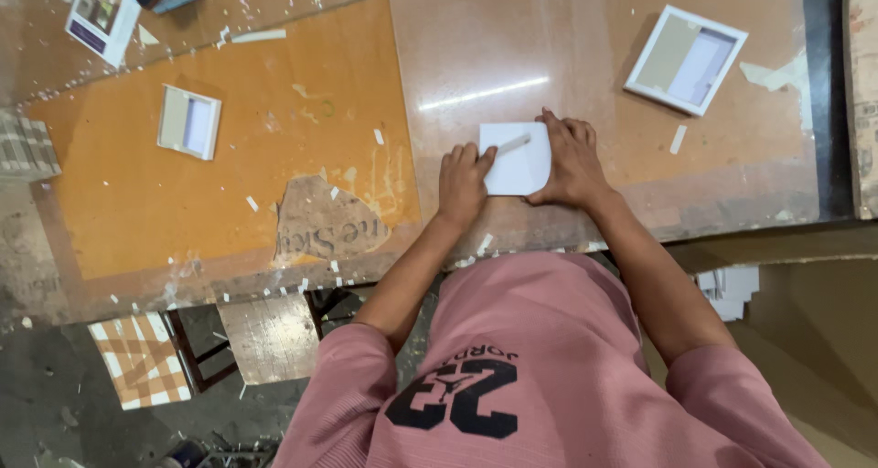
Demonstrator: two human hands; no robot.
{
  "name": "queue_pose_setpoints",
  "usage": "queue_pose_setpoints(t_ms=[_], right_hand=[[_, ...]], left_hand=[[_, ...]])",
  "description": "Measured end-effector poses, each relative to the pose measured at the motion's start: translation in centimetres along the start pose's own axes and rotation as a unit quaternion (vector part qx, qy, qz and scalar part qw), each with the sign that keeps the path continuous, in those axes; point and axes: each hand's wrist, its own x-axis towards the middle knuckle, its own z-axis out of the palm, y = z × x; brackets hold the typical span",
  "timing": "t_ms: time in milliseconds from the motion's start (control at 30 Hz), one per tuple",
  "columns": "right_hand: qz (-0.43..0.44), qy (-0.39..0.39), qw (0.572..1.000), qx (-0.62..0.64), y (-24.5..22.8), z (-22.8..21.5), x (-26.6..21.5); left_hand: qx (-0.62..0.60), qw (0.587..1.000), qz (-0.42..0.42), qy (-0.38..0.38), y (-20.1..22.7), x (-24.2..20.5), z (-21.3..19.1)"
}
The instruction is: The person repeatedly picks up small white paper frames and folded white paper sheets from a workbench, aligns the paper within the frame, and places the assembled units into a cardboard box. The process is repeated continuously throughout the clip.
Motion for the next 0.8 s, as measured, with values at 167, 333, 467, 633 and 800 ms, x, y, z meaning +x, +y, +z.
queue_pose_setpoints(t_ms=[167, 333, 467, 633, 800], right_hand=[[0.02, -0.003, 1.0, 0.006, 0.6, 1.0, -0.6], [0.022, -0.011, 0.998, 0.062, 1.6, 1.1, -0.7], [-0.059, 0.013, 0.995, 0.084, 3.4, 1.7, -1.2], [-0.069, 0.032, 0.987, 0.139, 4.4, 1.4, -0.9], [-0.041, -0.003, 0.997, 0.063, 2.2, 0.1, -1.1]], left_hand=[[-0.124, 0.992, 0.001, -0.035, 2.7, -6.3, -1.8], [-0.101, 0.989, -0.112, 0.0, 2.7, -2.3, -1.8], [-0.02, 0.997, -0.076, 0.006, 1.9, 3.7, 1.4], [0.006, 0.996, 0.073, -0.051, 2.6, 5.5, 2.8], [-0.001, 0.975, 0.169, -0.141, 0.8, 1.2, 1.3]])
